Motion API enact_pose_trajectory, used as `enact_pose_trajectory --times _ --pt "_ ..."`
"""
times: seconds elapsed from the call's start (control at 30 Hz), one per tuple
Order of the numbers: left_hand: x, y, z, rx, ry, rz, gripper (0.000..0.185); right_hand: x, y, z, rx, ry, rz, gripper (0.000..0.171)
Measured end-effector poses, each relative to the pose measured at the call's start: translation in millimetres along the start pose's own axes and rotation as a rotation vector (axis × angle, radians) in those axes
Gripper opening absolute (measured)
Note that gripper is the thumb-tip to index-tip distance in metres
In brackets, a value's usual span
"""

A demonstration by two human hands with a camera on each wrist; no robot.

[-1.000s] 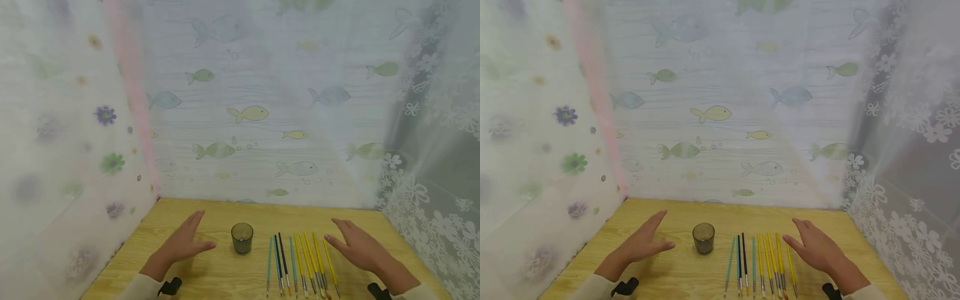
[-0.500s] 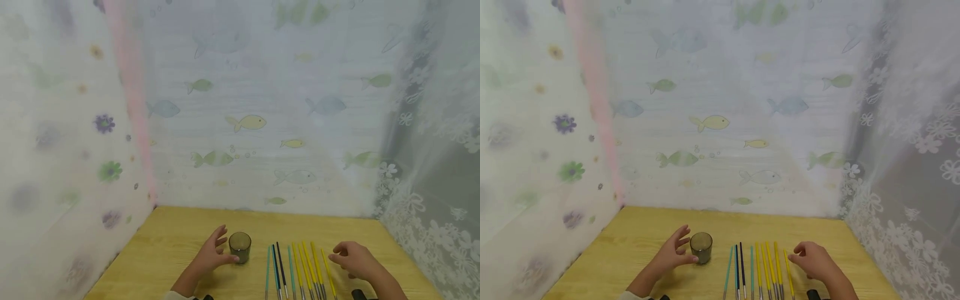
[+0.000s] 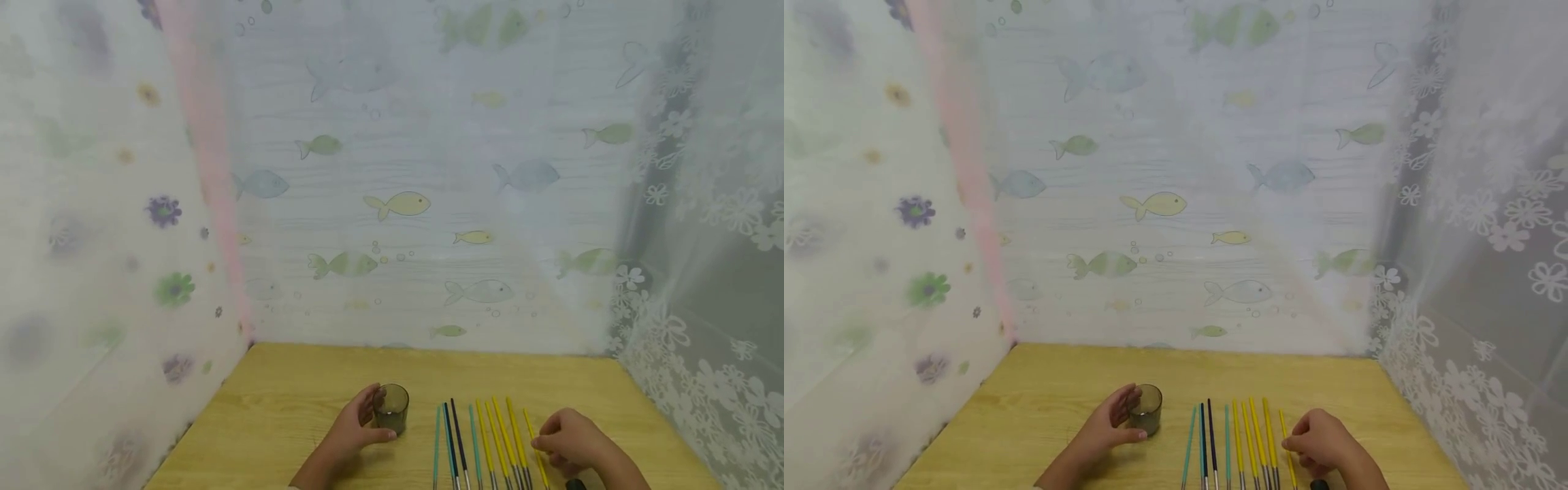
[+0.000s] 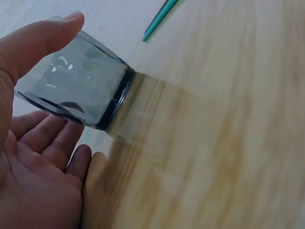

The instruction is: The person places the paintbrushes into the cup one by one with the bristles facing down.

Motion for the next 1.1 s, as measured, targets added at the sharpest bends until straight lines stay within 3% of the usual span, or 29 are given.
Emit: enact_pose_trajectory --times 0.27,0.6,0.87,1.1 --pt "0.4 -1.4 -1.2 0.027 -0.018 -0.010 0.090 11 1 0 -0.032 -0.031 -0.015 0.018" --pt "1.1 -5.4 -1.7 0.022 0.012 -0.015 0.089 17 2 0 -0.071 -0.124 0.058 0.017" --pt "-1.9 -1.6 -1.2 0.065 0.032 0.029 0.080 15 3 1 0.011 -0.168 0.170 0.019" --pt "0.4 -0.4 -5.0 0.057 0.046 0.016 0.077 15 4 2 0.043 -0.189 0.205 0.021"
Point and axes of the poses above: each hand's wrist, its own y-axis towards the middle knuckle, its own x-axis out of the palm, z = x × y, the point moved 7 cm from there along y, towards the middle knuckle, and after that the axes turned 14 degrees about y, right-handed, at the moved point
